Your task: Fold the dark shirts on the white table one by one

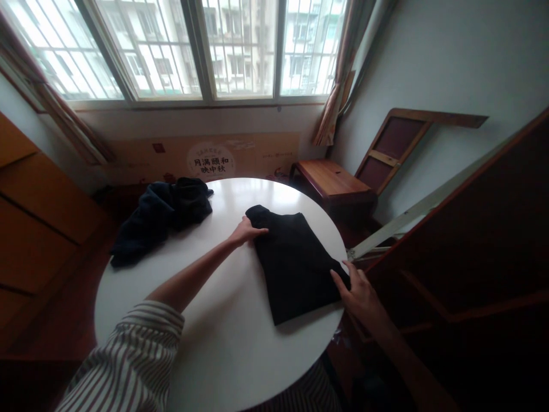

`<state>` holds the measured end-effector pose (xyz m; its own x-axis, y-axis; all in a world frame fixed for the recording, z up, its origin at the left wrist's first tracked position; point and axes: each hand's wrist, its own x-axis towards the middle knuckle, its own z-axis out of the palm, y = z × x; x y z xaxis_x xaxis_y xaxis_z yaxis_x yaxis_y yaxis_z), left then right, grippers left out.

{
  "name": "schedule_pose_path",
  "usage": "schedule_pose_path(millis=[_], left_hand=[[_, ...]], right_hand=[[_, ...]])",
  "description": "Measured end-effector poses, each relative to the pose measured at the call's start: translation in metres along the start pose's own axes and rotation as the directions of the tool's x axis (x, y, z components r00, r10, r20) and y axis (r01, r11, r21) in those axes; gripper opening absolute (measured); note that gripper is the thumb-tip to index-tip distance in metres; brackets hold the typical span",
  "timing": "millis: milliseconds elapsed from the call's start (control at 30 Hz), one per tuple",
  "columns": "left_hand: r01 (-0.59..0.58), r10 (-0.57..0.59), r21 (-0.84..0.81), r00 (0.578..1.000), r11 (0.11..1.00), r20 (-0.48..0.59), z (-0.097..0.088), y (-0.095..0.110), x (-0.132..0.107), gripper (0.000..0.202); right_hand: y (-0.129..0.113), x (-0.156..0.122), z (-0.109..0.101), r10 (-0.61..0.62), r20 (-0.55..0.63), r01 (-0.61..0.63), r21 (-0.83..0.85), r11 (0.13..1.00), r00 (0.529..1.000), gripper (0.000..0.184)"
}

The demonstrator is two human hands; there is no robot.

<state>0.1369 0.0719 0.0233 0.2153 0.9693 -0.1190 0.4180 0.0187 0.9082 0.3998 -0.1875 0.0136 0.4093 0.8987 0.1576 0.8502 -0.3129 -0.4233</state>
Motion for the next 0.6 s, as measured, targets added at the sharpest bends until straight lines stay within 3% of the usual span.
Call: schedule_pose_path(millis=[167, 300, 600], left_hand=[[-0.028, 0.035, -0.168, 0.999, 0.985, 0.038, 0.003, -0.003, 0.001, 0.098], [-0.029, 0.036, -0.203, 0.999, 0.979, 0.031, -0.010, -0.004, 0.007, 0.096], [-0.016, 0.023, 0.052, 0.990, 0.999, -0.137, -0.100, -0.015, 0.021, 0.058]], right_hand=[[0.003, 0.011, -0.010, 0.060, 0.143, -0.046, -0.098, 0.994, 0.988, 0.043], [-0.009, 0.019, -0.009, -0.014, 0.177, 0.026, -0.063, 0.998, 0.984, 0.040], [-0.080, 0.042, 0.031, -0.304, 0.239, 0.291, 0.089, 0.952, 0.922, 0.043]])
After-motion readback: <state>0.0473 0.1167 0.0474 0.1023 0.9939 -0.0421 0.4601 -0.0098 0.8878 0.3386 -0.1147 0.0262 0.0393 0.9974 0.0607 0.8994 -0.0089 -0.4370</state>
